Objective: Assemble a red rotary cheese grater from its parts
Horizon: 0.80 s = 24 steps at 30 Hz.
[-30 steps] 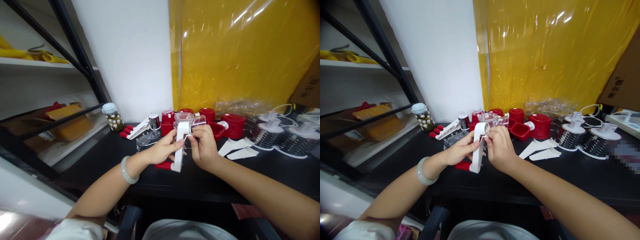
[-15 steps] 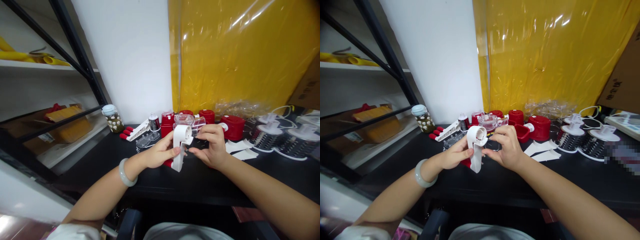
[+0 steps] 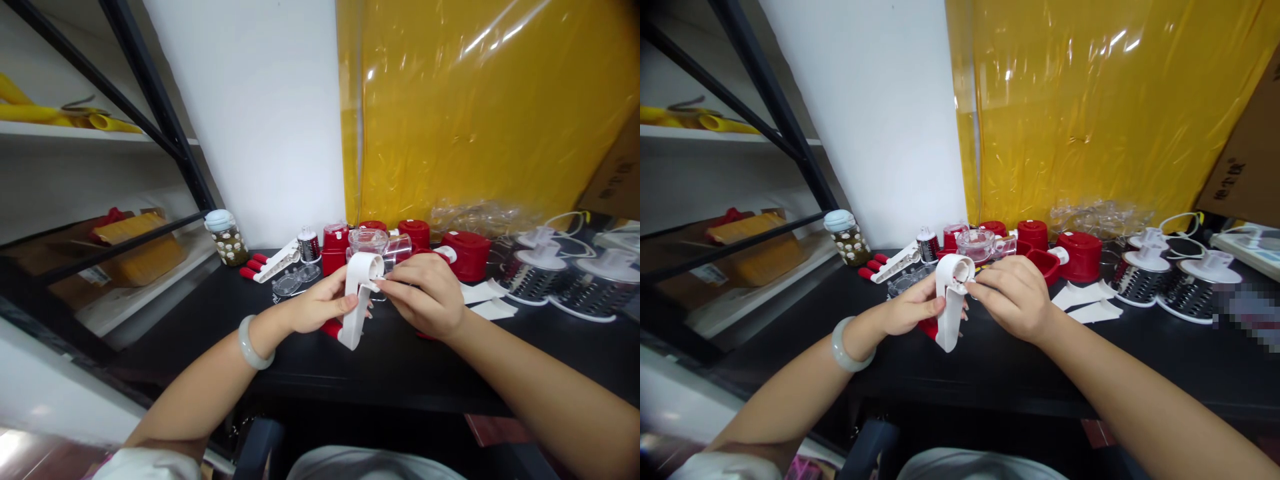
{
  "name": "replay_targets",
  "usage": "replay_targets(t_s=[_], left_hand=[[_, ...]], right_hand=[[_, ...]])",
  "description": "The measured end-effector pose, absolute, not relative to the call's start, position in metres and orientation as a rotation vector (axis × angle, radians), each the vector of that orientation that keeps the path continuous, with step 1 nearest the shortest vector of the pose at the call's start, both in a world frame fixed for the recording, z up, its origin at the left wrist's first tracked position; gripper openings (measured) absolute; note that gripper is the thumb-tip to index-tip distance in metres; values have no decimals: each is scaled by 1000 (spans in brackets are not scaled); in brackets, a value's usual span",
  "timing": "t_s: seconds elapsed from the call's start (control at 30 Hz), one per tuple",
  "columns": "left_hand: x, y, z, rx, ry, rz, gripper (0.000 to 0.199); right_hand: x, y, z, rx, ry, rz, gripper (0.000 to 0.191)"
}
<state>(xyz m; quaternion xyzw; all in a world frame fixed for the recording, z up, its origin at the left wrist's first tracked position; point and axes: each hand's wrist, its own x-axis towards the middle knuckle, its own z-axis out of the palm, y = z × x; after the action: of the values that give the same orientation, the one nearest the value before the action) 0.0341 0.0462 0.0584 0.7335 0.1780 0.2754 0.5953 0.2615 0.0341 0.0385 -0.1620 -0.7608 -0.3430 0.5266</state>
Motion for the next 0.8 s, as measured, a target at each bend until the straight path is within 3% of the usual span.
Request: replay_targets(t_s=[0.8], left_hand=[[34,52,52,1651,503,595,61]], right_hand=[[254,34,35,-387,-1761,-775,33]])
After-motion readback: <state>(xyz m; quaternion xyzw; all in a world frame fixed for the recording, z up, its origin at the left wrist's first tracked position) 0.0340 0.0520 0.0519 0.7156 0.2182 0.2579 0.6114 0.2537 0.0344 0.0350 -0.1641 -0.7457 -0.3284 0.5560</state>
